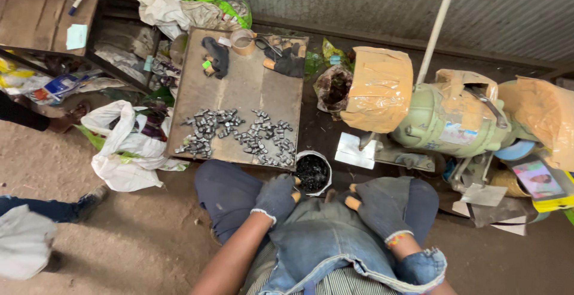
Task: The person sits at a bench grinder and grinds small metal fittings one at a time, holding each piece against the spinning wheel with both gloved hands as sparks fly. After grinding, they dip the piece in a water bucket and place it on the table with the finished pile.
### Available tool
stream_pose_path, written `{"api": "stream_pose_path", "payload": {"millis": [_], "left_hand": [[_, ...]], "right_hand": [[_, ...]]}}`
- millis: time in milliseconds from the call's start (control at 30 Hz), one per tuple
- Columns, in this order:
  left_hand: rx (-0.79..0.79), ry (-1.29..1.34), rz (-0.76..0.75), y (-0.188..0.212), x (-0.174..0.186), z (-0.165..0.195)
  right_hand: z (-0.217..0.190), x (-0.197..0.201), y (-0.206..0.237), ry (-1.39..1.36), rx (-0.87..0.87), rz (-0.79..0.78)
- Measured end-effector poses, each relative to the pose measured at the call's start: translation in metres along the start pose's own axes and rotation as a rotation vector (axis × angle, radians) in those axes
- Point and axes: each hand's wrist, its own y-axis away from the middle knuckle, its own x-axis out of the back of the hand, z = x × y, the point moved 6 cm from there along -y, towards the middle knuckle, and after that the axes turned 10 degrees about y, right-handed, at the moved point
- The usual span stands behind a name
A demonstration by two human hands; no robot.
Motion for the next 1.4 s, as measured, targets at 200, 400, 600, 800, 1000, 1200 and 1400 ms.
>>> {"api": "stream_pose_path", "payload": {"millis": [200,400,600,800,1000,1200,1400], "left_hand": [[-0.069,-0.493,0.189,-0.035,0.038,-0.017],[-0.165,-0.357,0.145,-0.047,0.05,-0.016],[-0.057,0.322,0.176,-0.037,0.047,0.023],[-0.062,1.146,-0.256,-0.022,0.008,0.127],[-0.499,0.287,0.33,-0.067,0.045,0.198],[-0.643,0.171,0.15,-0.118,0.026,0.231],[-0.645,0.094,0.011,-0.141,0.022,0.218]], "right_hand": [[0.015,0.004,0.012,-0.023,0.023,0.065],[0.008,0.024,0.015,0.152,-0.11,-0.102],[-0.01,0.073,0.021,-0.024,0.437,0.145],[0.009,0.099,0.003,-0.121,0.44,0.223],[0.065,0.129,-0.011,-0.042,-0.037,0.45],[0.084,0.14,-0.023,-0.097,-0.055,0.561],[0.094,0.141,-0.049,-0.141,-0.015,0.451]]}}
